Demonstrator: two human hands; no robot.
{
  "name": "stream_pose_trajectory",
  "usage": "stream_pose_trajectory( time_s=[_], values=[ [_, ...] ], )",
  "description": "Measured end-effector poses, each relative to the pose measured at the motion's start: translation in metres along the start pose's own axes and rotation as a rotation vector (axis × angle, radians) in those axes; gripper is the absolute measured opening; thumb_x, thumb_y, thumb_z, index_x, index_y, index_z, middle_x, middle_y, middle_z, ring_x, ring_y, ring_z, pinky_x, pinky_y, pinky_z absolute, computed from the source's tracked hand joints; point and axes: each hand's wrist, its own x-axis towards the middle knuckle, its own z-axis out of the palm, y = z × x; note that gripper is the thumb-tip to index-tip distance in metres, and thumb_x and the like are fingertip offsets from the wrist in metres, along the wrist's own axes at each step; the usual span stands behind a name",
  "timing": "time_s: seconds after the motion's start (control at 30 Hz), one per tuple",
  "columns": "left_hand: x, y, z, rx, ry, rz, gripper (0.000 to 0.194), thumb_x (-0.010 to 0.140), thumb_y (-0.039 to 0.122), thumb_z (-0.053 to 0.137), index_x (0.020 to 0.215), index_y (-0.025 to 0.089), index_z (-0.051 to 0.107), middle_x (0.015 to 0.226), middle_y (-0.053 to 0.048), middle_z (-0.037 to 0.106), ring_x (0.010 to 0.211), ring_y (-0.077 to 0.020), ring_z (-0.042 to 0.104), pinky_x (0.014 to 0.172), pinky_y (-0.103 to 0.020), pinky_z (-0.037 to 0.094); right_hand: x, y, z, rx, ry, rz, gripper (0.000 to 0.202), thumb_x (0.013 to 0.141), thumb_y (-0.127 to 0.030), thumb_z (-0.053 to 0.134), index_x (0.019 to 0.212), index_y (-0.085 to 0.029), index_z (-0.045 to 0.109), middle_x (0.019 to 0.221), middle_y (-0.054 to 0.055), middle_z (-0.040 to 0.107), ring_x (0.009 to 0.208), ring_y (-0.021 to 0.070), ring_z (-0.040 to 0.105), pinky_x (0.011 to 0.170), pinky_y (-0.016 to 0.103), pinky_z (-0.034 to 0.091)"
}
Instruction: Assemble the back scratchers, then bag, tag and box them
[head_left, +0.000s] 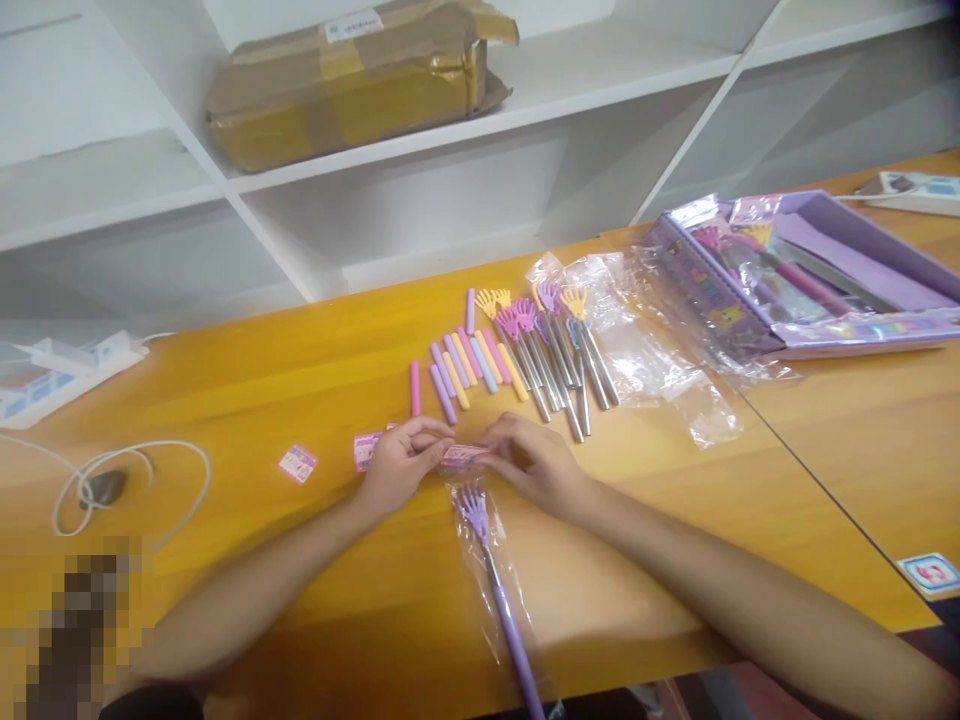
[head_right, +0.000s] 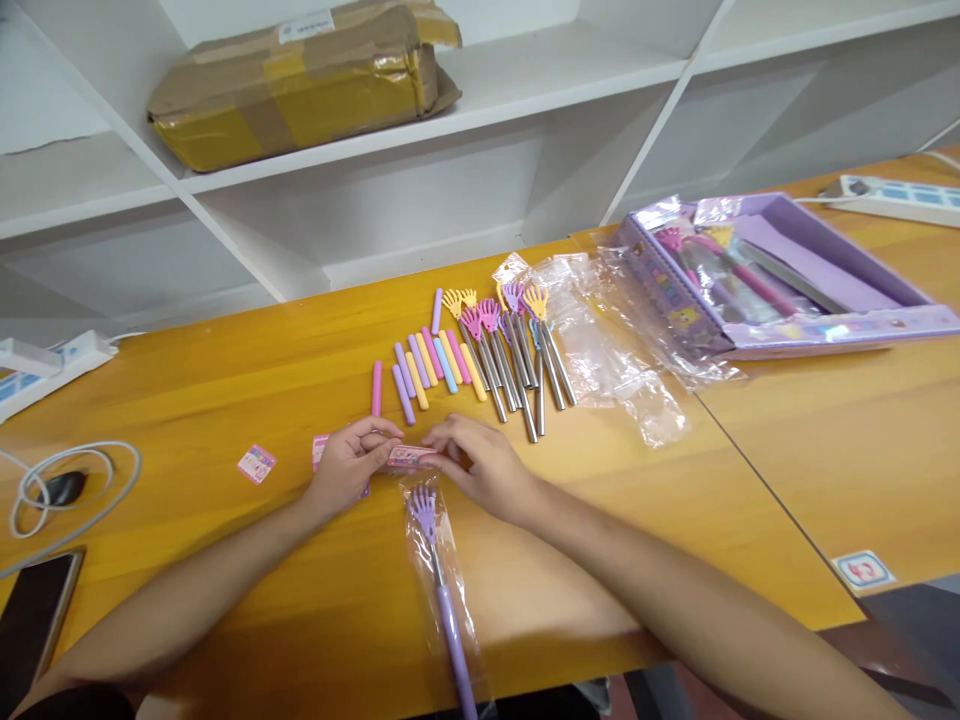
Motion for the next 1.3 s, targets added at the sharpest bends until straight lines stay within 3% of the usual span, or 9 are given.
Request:
stream_pose_trajectory(
  time_s=[0.17, 0.3, 0.53, 0.73, 0.93, 1.13, 1.3],
  values=[
    [-0.001, 0.002, 0.001, 0.072, 0.033, 0.016, 0.039, 0.094, 0.055, 0.076, 0.103, 0.017, 0.074, 0.074, -0.001, 0.076, 0.067, -0.0163, 0.068, 0.067, -0.027, 0.050, 0.002, -0.001, -0.007, -0.194, -0.066, -0.133, 0.006, 0.107, -0.022, 0.064, 0.111, -0.022, 0.069, 0.093, 0.004, 0.072, 0.083, 0.0169, 0.067, 0.074, 0.032, 0.051],
    [0.000, 0.005, 0.002, 0.054, 0.045, -0.003, 0.039, 0.093, 0.055, 0.076, 0.103, 0.017, 0.073, 0.083, -0.003, 0.080, 0.076, -0.0190, 0.073, 0.072, -0.028, 0.053, 0.003, -0.002, -0.010, -0.294, -0.057, -0.215, 0.014, 0.105, -0.016, 0.062, 0.115, -0.023, 0.069, 0.093, 0.004, 0.073, 0.083, 0.0172, 0.066, 0.073, 0.032, 0.048],
    [-0.001, 0.005, 0.006, 0.069, 0.019, 0.010, 0.036, 0.095, 0.052, 0.076, 0.102, 0.017, 0.073, 0.085, -0.004, 0.082, 0.076, -0.0189, 0.075, 0.071, -0.027, 0.054, 0.002, -0.008, -0.001, -0.234, -0.010, -0.144, 0.010, 0.102, -0.018, 0.066, 0.112, -0.021, 0.065, 0.094, 0.006, 0.065, 0.083, 0.0178, 0.063, 0.071, 0.031, 0.052],
    [-0.002, 0.008, 0.007, -0.047, -0.004, -0.042, 0.039, 0.093, 0.054, 0.077, 0.107, 0.018, 0.071, 0.094, -0.010, 0.085, 0.095, -0.0274, 0.083, 0.086, -0.037, 0.063, 0.001, -0.015, -0.002, -0.206, -0.049, -0.118, 0.011, 0.100, -0.015, 0.065, 0.108, -0.021, 0.061, 0.099, 0.006, 0.061, 0.086, 0.0177, 0.063, 0.071, 0.031, 0.056],
    [-0.002, 0.007, 0.007, -0.059, -0.011, -0.030, 0.038, 0.094, 0.053, 0.077, 0.107, 0.018, 0.069, 0.098, -0.010, 0.086, 0.095, -0.0272, 0.083, 0.091, -0.040, 0.064, 0.000, -0.018, -0.002, -0.176, -0.037, -0.072, 0.010, 0.101, -0.013, 0.062, 0.105, -0.021, 0.057, 0.095, 0.005, 0.064, 0.075, 0.0137, 0.061, 0.066, 0.027, 0.053],
    [-0.003, 0.009, 0.006, 0.065, 0.040, 0.000, 0.037, 0.094, 0.053, 0.076, 0.104, 0.017, 0.072, 0.092, -0.007, 0.085, 0.089, -0.0242, 0.082, 0.084, -0.033, 0.062, -0.001, -0.015, -0.003, -0.259, -0.046, -0.168, 0.013, 0.105, -0.011, 0.062, 0.116, -0.018, 0.061, 0.100, 0.007, 0.069, 0.088, 0.0160, 0.067, 0.075, 0.029, 0.057],
    [-0.003, 0.012, 0.008, 0.021, 0.021, -0.020, 0.038, 0.094, 0.055, 0.075, 0.104, 0.019, 0.071, 0.098, -0.009, 0.086, 0.095, -0.0274, 0.083, 0.090, -0.038, 0.063, -0.003, -0.015, -0.004, -0.330, -0.078, -0.231, 0.017, 0.106, -0.012, 0.062, 0.122, -0.017, 0.065, 0.101, 0.008, 0.070, 0.089, 0.0167, 0.069, 0.074, 0.030, 0.059]
  ],
)
